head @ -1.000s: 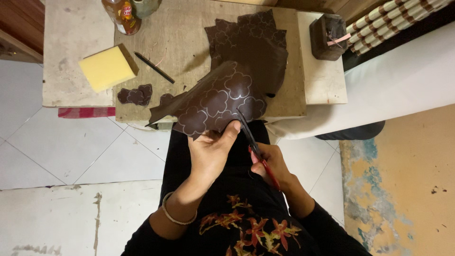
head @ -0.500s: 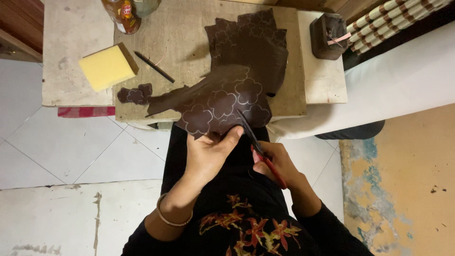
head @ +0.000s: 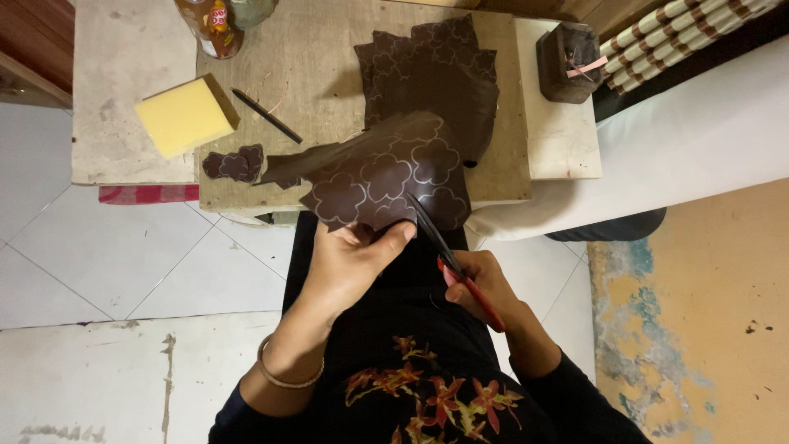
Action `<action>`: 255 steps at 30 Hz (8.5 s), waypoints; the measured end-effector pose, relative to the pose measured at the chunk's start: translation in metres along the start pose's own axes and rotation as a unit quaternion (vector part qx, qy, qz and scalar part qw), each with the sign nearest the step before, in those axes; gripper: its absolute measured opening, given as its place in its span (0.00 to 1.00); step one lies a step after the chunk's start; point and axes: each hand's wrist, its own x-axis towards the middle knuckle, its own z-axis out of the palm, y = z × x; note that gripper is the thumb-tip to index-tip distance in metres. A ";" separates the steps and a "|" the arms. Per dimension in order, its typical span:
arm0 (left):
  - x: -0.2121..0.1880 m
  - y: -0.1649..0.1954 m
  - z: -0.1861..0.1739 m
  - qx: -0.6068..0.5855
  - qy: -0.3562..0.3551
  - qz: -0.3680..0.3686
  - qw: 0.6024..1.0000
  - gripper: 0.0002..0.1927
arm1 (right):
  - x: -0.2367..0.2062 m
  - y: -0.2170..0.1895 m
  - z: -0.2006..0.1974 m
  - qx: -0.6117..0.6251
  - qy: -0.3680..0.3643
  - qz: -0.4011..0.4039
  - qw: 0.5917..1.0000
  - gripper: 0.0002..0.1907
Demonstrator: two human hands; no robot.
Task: The person uses red-handled scissors to cut flower-shaped pieces from a brown patterned fabric. They repeatedly trim the edges of each cutout and place the finished pieces on the table.
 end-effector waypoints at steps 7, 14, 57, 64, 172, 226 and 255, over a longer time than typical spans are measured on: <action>0.003 -0.010 -0.010 -0.027 -0.008 -0.025 0.999 0.08 | 0.000 -0.004 0.000 -0.079 0.017 0.000 0.997 0.33; 0.002 -0.005 -0.010 -0.037 0.002 -0.006 0.999 0.12 | -0.002 -0.027 0.000 -0.149 0.020 0.004 0.989 0.26; 0.013 0.008 -0.027 0.064 -0.007 -0.032 0.997 0.14 | -0.031 -0.067 -0.071 -0.014 -0.184 -0.029 0.982 0.47; 0.012 0.014 -0.016 0.060 -0.085 -0.035 0.994 0.14 | -0.017 -0.106 -0.060 -0.198 -0.151 0.071 0.966 0.44; 0.007 0.011 0.022 0.073 -0.002 0.121 0.990 0.10 | 0.005 -0.021 -0.020 -0.090 -0.028 -0.028 0.995 0.48; 0.003 0.056 0.003 0.067 -0.147 -0.011 0.987 0.34 | -0.003 -0.008 -0.056 -0.013 -0.132 -0.057 0.990 0.39; 0.020 0.060 -0.010 0.083 -0.222 -0.065 0.969 0.35 | 0.006 -0.016 -0.066 0.281 -0.231 -0.060 0.929 0.47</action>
